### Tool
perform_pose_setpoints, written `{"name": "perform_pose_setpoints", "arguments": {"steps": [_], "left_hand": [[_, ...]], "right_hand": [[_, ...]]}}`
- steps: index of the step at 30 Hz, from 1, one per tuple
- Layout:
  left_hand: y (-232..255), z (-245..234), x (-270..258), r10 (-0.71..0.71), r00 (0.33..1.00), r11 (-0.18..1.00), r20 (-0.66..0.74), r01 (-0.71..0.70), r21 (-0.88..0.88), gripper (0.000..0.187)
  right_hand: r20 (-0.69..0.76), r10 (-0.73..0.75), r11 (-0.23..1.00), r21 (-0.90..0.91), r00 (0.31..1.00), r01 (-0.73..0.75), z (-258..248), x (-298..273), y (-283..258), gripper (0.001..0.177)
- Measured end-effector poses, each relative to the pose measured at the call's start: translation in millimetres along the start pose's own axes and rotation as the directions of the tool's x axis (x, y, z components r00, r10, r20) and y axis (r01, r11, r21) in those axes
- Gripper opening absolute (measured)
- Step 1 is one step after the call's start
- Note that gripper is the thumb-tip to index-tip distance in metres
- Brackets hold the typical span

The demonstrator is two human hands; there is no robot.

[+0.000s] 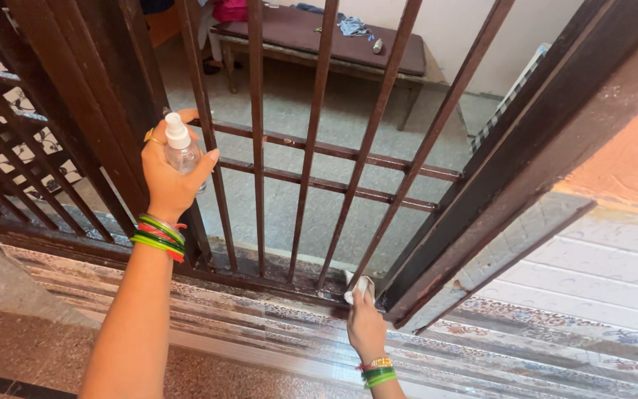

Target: The person sprays a liquid from a small bottle onto the lower section of a metal gate and wipes it with a white cloth. The person repeatedly sprays and wipes the same area of the gate throughout the clip.

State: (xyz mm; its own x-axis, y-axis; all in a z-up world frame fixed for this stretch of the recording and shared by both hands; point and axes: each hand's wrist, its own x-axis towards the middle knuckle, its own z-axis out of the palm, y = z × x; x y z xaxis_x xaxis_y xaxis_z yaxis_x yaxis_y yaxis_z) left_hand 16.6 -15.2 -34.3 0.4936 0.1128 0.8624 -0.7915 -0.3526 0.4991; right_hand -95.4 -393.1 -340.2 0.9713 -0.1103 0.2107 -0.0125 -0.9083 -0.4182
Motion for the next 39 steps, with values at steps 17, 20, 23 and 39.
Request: {"name": "perform_pose_setpoints", "arguments": {"steps": [17,20,23,39], "left_hand": [[6.2,3.1,1.0,-0.154,0.988,0.982,-0.013,0.152,-0.112,0.045],[2.4,0.6,0.4,-0.065,0.998,0.997,-0.008,0.065,-0.037,0.045],[-0.6,-0.1,-2.3,-0.01,1.0,1.0,-0.003,0.01,0.013,0.044],[9.8,2.9,1.0,-0.127,0.992,0.987,0.001,0.126,-0.104,0.043]], "right_hand": [[0.062,0.088,0.995,-0.049,0.994,-0.085,-15.7,6.9,-8.5,0.051],[-0.1,-0.019,0.989,0.144,0.995,0.033,-27.4,-15.1,-16.1,0.065],[-0.016,0.101,0.989,0.108,0.995,-0.099,-41.7,-35.2,-26.9,0.058],[-0.572,0.249,0.659,0.692,0.782,0.296,-128.7,66.5,-37.6,0.029]]}}
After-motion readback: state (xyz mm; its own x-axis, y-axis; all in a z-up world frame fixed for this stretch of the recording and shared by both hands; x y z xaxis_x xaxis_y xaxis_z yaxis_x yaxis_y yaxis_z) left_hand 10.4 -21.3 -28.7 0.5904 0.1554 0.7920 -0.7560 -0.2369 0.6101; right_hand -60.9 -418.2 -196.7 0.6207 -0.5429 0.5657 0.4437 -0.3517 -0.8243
